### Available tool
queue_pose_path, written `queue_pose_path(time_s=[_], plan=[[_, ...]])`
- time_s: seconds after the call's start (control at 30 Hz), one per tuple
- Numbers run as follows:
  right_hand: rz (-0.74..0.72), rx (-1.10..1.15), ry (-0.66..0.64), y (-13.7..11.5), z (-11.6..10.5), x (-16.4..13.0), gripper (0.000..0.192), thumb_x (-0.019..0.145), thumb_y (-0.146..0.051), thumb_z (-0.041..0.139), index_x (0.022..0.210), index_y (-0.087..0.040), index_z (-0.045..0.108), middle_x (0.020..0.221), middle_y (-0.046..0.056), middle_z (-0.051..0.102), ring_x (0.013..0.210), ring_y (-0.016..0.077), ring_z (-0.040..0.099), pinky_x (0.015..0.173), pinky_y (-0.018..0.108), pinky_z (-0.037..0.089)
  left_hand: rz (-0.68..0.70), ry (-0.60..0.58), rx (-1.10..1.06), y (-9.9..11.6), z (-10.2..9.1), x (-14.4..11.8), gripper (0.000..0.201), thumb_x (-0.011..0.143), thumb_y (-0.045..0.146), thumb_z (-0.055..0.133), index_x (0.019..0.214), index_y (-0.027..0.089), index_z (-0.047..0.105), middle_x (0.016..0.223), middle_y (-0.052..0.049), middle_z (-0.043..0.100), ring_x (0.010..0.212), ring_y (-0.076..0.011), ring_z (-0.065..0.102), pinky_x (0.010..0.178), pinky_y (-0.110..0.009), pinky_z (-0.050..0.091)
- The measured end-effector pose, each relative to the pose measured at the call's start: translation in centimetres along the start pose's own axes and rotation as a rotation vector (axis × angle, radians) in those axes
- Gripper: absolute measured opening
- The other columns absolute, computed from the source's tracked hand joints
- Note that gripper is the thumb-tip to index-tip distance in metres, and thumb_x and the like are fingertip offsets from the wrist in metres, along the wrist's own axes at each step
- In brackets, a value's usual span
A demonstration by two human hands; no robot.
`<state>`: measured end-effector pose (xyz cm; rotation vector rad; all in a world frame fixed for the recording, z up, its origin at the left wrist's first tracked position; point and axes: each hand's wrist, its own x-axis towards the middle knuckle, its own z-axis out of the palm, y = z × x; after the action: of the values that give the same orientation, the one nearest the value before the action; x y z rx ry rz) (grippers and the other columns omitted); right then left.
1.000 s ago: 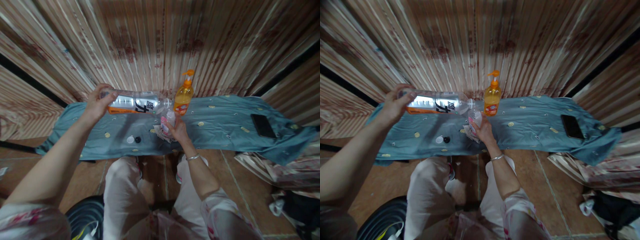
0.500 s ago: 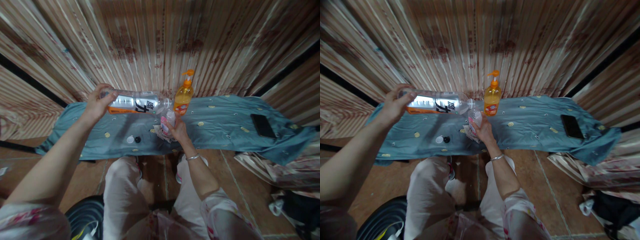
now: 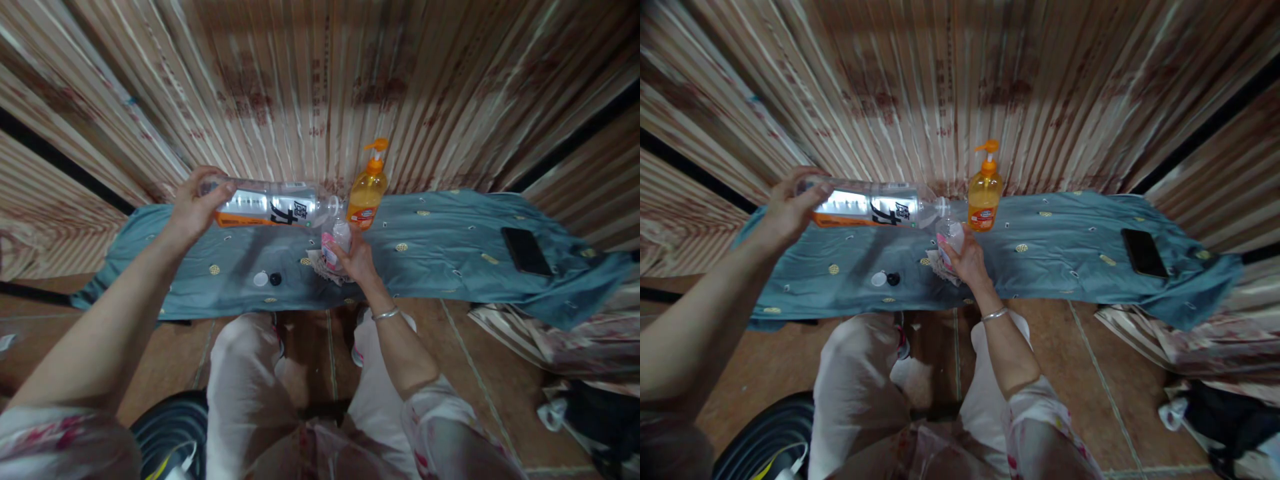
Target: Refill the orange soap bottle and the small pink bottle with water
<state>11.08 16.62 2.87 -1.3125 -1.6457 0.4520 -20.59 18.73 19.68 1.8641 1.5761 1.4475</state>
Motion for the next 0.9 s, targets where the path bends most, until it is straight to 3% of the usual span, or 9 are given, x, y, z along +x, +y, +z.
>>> queue_pose_path(time_s=[0.9], plan=[[0.006, -0.018, -0.002, -0.6, -0.1, -0.1, 0.068, 0.088, -0.053, 0.065, 0.143, -0.016, 0.049, 0.128, 0.018, 0.068, 0.114, 0.0329, 0.068, 0.098, 0.049, 0.054, -0.094, 0.030, 0.034, 1.6, 0.5, -0.4, 0.073, 0.050, 0.078, 0.075, 0.088, 0.018, 0.061, 0.077, 0.000, 0.056, 0.073, -0.0146, 0.051, 0.073, -0.033, 0.047]])
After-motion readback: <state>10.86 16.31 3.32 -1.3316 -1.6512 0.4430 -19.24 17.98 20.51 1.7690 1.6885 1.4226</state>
